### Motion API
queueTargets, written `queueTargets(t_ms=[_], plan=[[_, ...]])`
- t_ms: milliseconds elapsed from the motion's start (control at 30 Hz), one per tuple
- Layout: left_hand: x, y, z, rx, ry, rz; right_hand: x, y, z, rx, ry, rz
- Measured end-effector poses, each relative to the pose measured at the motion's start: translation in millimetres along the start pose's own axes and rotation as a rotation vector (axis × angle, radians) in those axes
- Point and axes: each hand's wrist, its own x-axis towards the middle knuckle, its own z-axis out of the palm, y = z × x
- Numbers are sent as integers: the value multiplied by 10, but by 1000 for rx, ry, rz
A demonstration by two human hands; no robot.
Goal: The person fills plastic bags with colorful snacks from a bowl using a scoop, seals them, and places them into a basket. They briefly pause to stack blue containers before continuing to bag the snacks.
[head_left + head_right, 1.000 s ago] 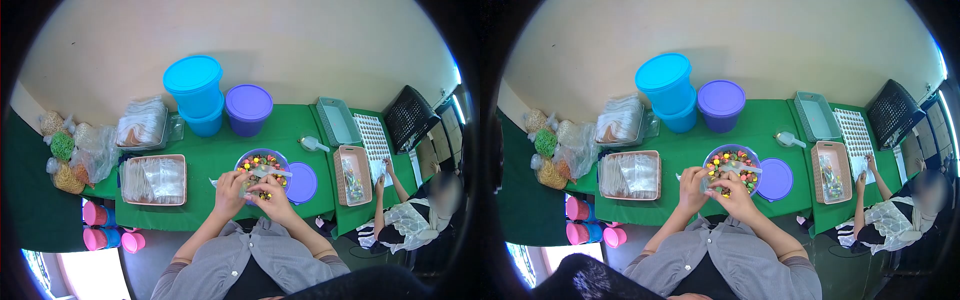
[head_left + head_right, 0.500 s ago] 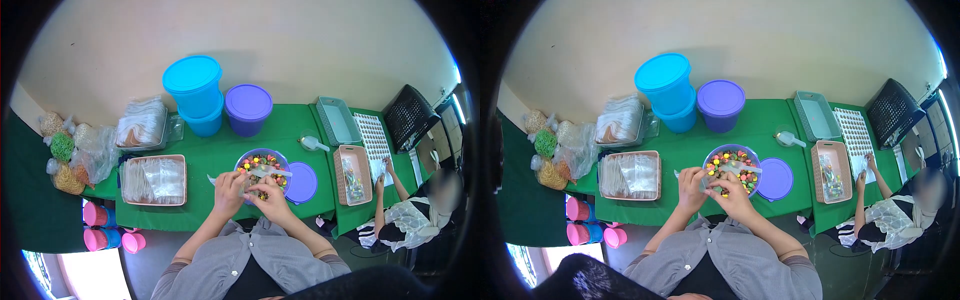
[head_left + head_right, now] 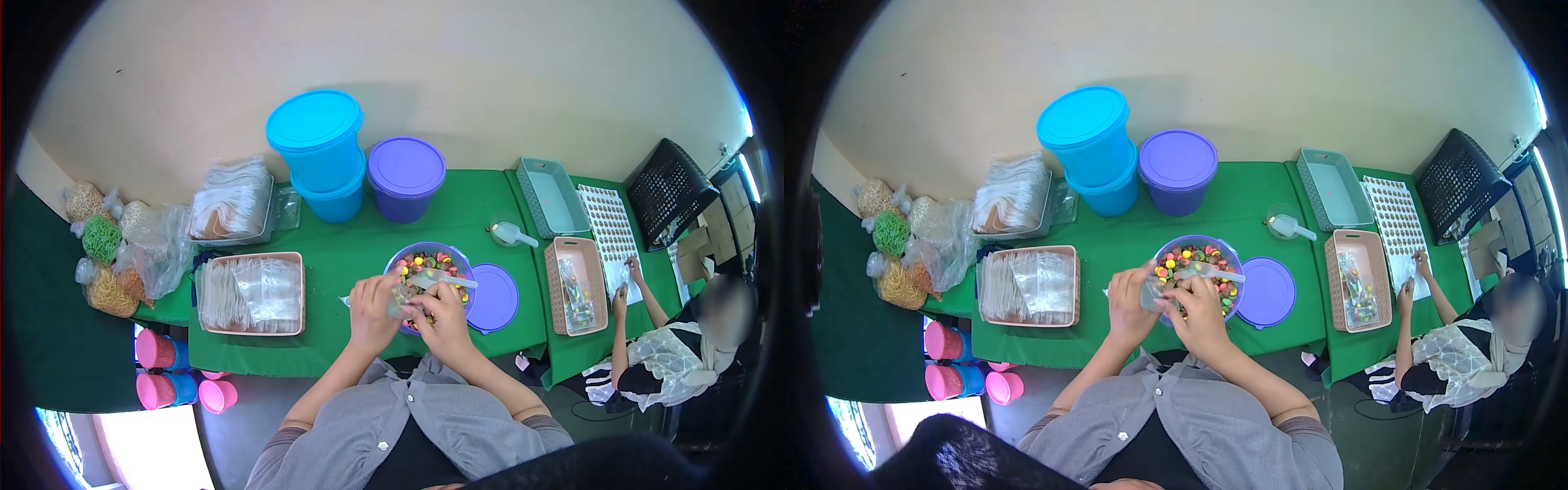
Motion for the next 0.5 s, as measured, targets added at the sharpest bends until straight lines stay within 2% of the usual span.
queueTargets(t_ms=[133,233,333,400,433,500], plan=[[-6,12,52,-65,-16,-125,-6,105,83,-42,52,-24],[-9,-16,47,-60,-58,-17,-14,128,91,21,53,15],[-53,-5,51,-91,-88,-30,-7,117,54,55,33,47],[-84,-68,73,-95,-53,-15,-9,58,5,126,-69,-56],[-94,-97,77,-100,-19,1,-2,18,-24,125,-68,-54],[-82,-110,17,-149,-9,-26,21,-76,-85,46,-90,-178]])
